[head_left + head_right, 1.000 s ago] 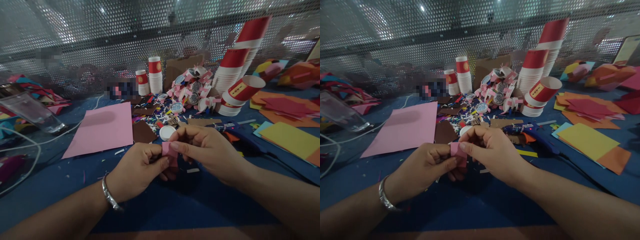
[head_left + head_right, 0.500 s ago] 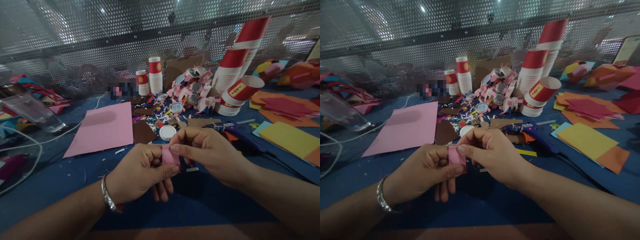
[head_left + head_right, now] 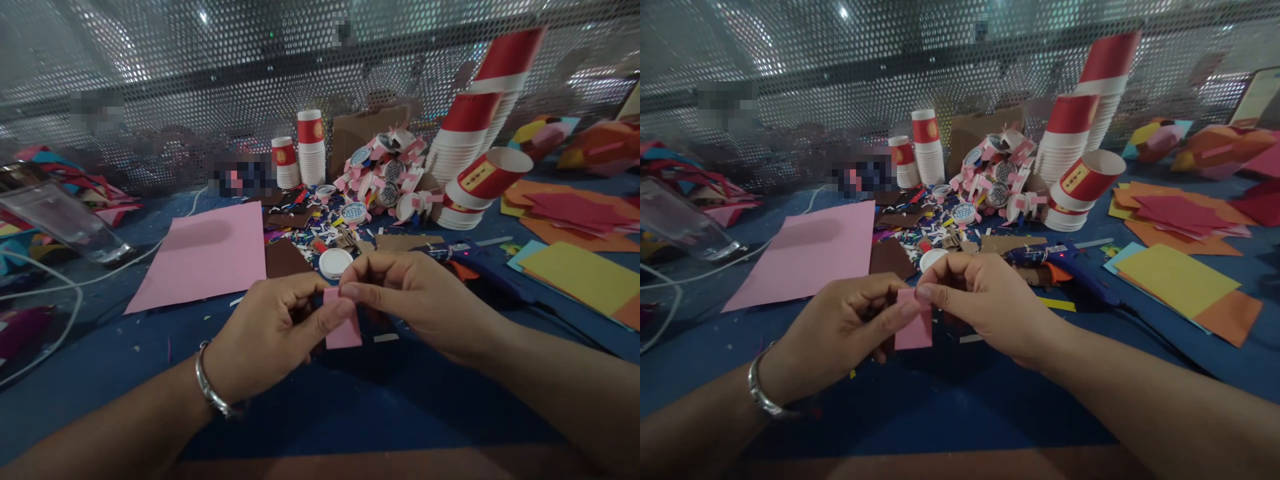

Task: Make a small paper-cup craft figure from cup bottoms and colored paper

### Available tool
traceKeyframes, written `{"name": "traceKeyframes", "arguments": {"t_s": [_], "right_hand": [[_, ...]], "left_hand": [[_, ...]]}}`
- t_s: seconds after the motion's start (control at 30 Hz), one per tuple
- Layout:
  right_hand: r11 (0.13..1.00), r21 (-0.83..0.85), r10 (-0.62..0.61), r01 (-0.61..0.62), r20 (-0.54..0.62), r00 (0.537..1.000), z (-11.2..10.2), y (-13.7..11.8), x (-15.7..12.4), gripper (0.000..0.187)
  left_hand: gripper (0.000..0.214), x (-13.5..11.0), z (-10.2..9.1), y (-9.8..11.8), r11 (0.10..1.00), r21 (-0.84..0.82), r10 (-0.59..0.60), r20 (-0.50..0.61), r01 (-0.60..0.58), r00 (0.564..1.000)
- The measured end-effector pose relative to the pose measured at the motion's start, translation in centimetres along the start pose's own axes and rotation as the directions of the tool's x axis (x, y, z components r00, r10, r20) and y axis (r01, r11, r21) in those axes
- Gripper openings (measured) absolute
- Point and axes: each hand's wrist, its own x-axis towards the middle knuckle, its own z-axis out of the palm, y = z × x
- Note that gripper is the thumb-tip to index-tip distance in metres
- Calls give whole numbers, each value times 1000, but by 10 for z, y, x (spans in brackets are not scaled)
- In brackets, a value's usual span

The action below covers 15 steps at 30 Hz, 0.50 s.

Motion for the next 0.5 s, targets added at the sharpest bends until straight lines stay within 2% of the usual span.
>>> {"name": "traceKeyframes", "arguments": {"t_s": [0.07,0.17,0.3,0.4,0.5], "right_hand": [[1000,-27,0,0,8,1000,0,1,0,18],[998,-69,10,-9,22,1000,0,3,0,16],[998,-62,8,-7,24,1000,0,2,-1,16],[998,-67,5,-4,16,1000,0,0,-1,17],[996,-91,-1,1,2,1000,0,2,-1,18]], "left_hand": [[29,1,-2,0,996,65,58,-56,-55,997],[33,3,-3,0,986,116,130,-83,-119,988],[32,3,-3,2,961,201,225,-158,-191,962],[27,4,-4,2,972,151,204,-159,-180,966],[22,8,-5,0,996,-29,83,-88,-86,993]]}}
